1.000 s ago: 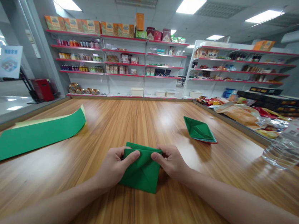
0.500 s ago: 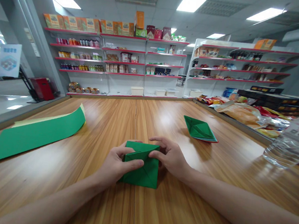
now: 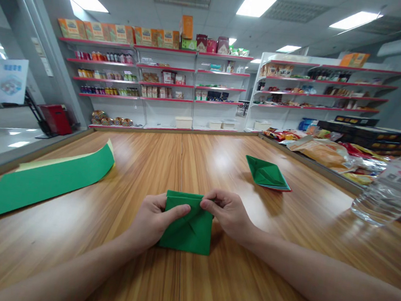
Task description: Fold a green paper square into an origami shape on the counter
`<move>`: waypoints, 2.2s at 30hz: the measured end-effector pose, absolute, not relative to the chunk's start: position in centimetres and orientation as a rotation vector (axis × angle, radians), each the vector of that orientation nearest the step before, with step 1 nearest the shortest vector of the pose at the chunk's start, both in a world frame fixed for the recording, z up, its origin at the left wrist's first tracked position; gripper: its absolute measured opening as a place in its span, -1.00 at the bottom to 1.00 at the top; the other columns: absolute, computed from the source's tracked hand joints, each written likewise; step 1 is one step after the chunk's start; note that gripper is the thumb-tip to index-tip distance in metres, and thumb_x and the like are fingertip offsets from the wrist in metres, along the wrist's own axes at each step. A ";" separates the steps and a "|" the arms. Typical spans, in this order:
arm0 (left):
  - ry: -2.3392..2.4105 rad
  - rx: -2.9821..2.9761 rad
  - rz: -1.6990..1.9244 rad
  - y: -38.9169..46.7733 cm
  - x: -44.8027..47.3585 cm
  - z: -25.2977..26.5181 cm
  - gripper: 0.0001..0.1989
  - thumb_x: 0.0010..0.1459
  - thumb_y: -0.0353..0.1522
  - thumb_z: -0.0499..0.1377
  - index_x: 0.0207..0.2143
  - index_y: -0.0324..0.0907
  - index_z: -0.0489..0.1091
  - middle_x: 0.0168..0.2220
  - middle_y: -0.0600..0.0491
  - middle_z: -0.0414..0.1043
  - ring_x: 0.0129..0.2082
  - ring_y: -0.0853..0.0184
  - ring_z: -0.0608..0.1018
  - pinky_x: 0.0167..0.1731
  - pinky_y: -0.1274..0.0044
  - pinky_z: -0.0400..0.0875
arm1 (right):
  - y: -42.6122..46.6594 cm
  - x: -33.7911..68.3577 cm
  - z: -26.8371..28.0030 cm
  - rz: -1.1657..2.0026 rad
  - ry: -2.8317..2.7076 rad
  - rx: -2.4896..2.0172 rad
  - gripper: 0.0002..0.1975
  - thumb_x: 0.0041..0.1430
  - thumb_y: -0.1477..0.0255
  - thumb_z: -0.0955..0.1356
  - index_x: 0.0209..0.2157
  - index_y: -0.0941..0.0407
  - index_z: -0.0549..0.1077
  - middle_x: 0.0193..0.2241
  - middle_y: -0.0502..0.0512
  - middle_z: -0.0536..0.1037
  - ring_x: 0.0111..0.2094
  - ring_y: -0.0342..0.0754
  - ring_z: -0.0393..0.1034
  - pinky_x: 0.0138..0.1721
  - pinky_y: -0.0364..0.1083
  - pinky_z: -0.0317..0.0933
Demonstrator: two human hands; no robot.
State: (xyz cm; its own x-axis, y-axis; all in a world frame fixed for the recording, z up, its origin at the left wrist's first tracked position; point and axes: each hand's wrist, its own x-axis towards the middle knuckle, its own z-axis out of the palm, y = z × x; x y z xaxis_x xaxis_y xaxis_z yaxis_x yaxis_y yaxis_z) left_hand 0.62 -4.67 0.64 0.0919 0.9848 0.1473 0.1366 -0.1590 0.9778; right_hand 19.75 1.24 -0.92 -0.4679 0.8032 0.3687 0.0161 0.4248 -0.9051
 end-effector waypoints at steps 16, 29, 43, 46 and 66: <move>1.285 1.823 1.180 -5.4 0.8 1.2 -0.65 0.17 -0.21 0.10 -0.59 -0.23 0.38 -0.57 0.09 0.35 -0.56 0.40 0.36 -0.56 0.62 0.23 | 1.1 20.3 -0.5 1.180 -1.941 -0.700 -0.47 0.27 0.13 0.16 -0.67 0.16 0.24 -0.76 -0.08 0.21 -0.72 -0.24 0.09 -0.70 -0.22 -0.08; 1.262 1.449 1.183 -4.9 0.8 0.5 -0.56 0.05 -0.07 0.17 -0.63 -0.26 0.34 -0.69 0.15 0.19 -0.67 0.48 0.21 -0.68 0.62 0.06 | 1.3 19.9 -0.9 1.560 -1.661 -0.706 -0.43 0.15 0.05 0.26 -0.74 0.16 0.23 -0.84 -0.09 0.22 -0.81 -0.25 0.07 -0.81 -0.24 -0.10; 1.071 1.203 1.099 -4.4 0.4 0.1 -0.62 -0.07 -0.12 0.29 -0.55 -0.32 0.47 -0.61 0.04 0.42 -0.62 0.40 0.39 -0.59 0.58 0.22 | 0.7 20.4 0.4 1.238 -2.060 -0.774 -0.40 0.20 0.08 0.22 -0.77 0.18 0.28 -0.83 -0.04 0.24 -0.79 -0.28 0.07 -0.78 -0.25 -0.15; 0.940 1.080 1.044 -4.3 0.3 -0.2 -0.65 -0.09 -0.16 0.31 -0.55 -0.33 0.48 -0.59 -0.01 0.46 -0.60 0.35 0.44 -0.55 0.54 0.28 | -0.5 20.1 1.0 1.274 -2.022 -0.696 -0.39 0.22 0.12 0.22 -0.81 0.16 0.24 -0.86 -0.04 0.20 -0.81 -0.29 0.02 -0.78 -0.24 -0.17; 0.842 0.960 1.083 -3.8 0.1 -0.6 -0.70 -0.11 -0.22 0.35 -0.52 -0.34 0.51 -0.60 0.00 0.47 -0.61 0.39 0.45 -0.53 0.56 0.31 | 0.8 19.3 1.0 1.448 -1.495 -0.678 -0.47 0.21 0.06 0.16 -0.60 0.18 0.35 -0.75 -0.06 0.22 -0.73 -0.24 0.06 -0.71 -0.21 -0.15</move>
State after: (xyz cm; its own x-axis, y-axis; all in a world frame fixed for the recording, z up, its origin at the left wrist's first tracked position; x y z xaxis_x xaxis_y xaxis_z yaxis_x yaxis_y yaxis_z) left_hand 0.15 -3.81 -0.60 0.2595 0.9614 -0.0912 -0.3246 0.1757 0.9294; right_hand 19.33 0.80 1.02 -0.4277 0.8735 0.2325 -0.2049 0.1568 -0.9661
